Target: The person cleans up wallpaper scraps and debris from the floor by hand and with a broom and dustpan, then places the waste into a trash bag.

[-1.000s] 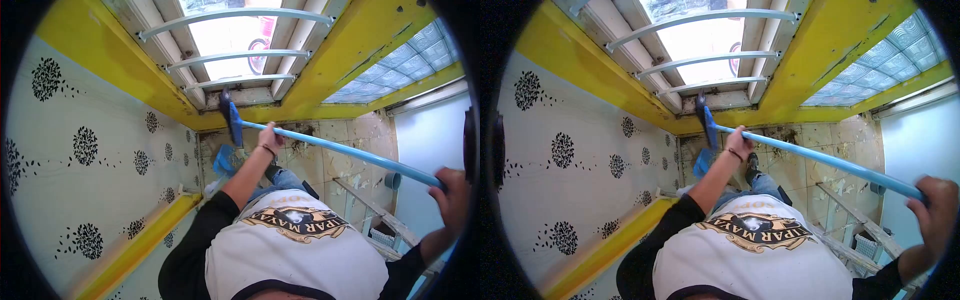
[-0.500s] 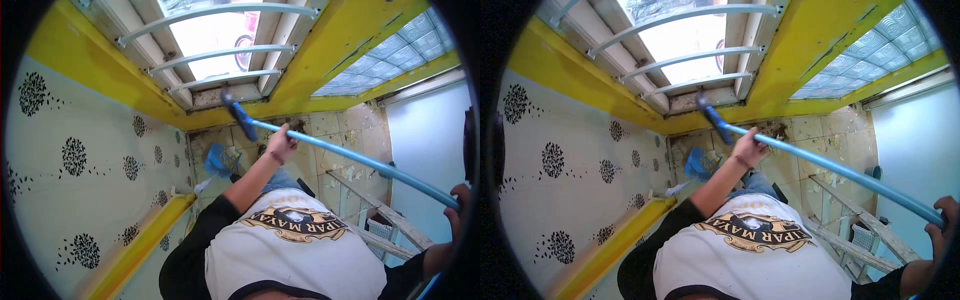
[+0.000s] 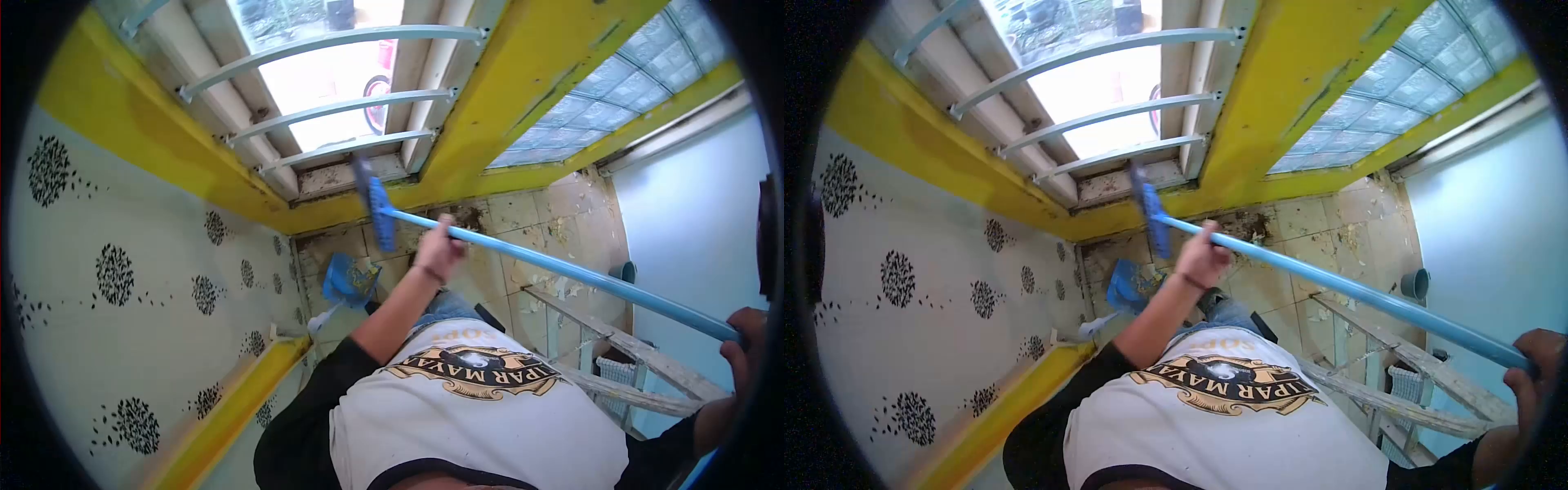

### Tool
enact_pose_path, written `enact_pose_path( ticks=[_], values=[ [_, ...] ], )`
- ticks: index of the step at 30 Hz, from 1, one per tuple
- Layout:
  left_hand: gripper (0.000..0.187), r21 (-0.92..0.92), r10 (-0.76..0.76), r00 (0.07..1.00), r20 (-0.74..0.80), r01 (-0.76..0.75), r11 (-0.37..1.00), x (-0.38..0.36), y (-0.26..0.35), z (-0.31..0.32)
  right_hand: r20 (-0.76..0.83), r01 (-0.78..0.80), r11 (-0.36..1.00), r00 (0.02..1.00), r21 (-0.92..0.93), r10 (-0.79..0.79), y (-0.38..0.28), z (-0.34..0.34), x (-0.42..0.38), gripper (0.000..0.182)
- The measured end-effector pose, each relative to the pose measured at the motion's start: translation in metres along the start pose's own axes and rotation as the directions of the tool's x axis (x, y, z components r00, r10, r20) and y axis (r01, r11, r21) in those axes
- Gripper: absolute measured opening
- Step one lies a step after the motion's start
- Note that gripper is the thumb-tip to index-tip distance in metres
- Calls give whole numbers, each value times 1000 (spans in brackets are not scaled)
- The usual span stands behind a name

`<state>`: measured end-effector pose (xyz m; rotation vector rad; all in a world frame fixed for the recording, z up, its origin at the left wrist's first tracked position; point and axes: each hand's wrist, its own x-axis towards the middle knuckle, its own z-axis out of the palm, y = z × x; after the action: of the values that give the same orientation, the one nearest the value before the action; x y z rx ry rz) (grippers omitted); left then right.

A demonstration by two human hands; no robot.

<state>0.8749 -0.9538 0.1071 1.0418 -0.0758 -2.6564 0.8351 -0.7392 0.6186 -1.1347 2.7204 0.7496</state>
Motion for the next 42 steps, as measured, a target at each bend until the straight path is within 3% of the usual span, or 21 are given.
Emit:
enact_pose_path(
  ticks=[2,3,5,6,7,8,11,14,17,21,24,26,27,28,30,33,35,37,38,40,42],
  values=[
    [25,-33,203,979,7,-203,979,12,25,-8,-357,256,966,906,41,-225,14,53,-8,18],
    [26,-35,321,947,3,-321,946,24,24,-13,-231,258,964,935,-69,-267,-4,52,2,19],
    [29,70,12,999,-46,-9,998,80,1,-2,36,-28,996,999,-89,31,-12,59,17,26],
    [31,185,-301,944,137,274,944,92,-10,-2,27,-13,996,1000,-91,15,-11,59,14,26],
    [28,253,-492,867,84,459,852,114,-25,-5,-161,2,988,987,-156,-27,-8,59,11,28],
    [26,310,-353,933,-69,357,881,72,-32,25,-341,4,975,937,-220,-81,-5,55,11,29],
    [21,75,-261,949,175,252,965,34,-36,6,-178,152,967,966,-206,-189,-15,-6,3,21],
    [20,-92,47,997,-58,-52,994,-35,5,-15,-236,132,987,960,-89,-150,4,29,-8,19],
    [14,-242,264,936,-234,-319,916,-63,52,-63,-348,413,909,845,-59,-406,-18,56,17,34],
    [20,-350,510,809,-292,-587,730,-75,86,-114,-419,483,875,786,-40,-454,-57,83,33,34],
    [18,-458,464,861,-208,-505,732,-48,85,-102,-447,486,872,768,-59,-458,-53,84,36,34],
    [17,-342,398,907,-134,-420,841,-11,66,-73,-411,430,899,807,-83,-424,-36,85,36,35],
    [17,-214,265,962,69,-245,946,3,58,-69,-406,452,888,798,-88,-446,-22,83,30,35],
    [17,-201,171,982,-81,-184,962,2,48,-49,-419,453,882,782,-128,-462,-4,76,21,36],
    [18,-197,264,960,-94,-277,940,-35,41,-27,-455,447,875,750,-186,-480,22,58,7,36],
    [17,-259,397,914,-82,-404,877,-68,62,-39,-343,466,878,846,108,-407,32,47,-1,44],
    [16,-292,679,724,124,-627,722,-40,69,-68,-215,324,929,934,180,-284,13,64,22,40],
    [21,-228,405,908,104,-374,899,22,60,-63,-299,415,909,874,48,-383,-1,75,29,39],
    [24,-134,115,993,26,-110,985,45,52,-45,-239,380,925,899,3,-368,-3,74,28,39],
    [28,-27,-196,977,81,198,980,78,12,-24,-180,323,941,924,-102,-336,5,63,15,39],
    [27,63,-201,978,46,198,978,62,-16,1,-242,304,951,921,-49,-306,40,52,-11,39]
  ],
)
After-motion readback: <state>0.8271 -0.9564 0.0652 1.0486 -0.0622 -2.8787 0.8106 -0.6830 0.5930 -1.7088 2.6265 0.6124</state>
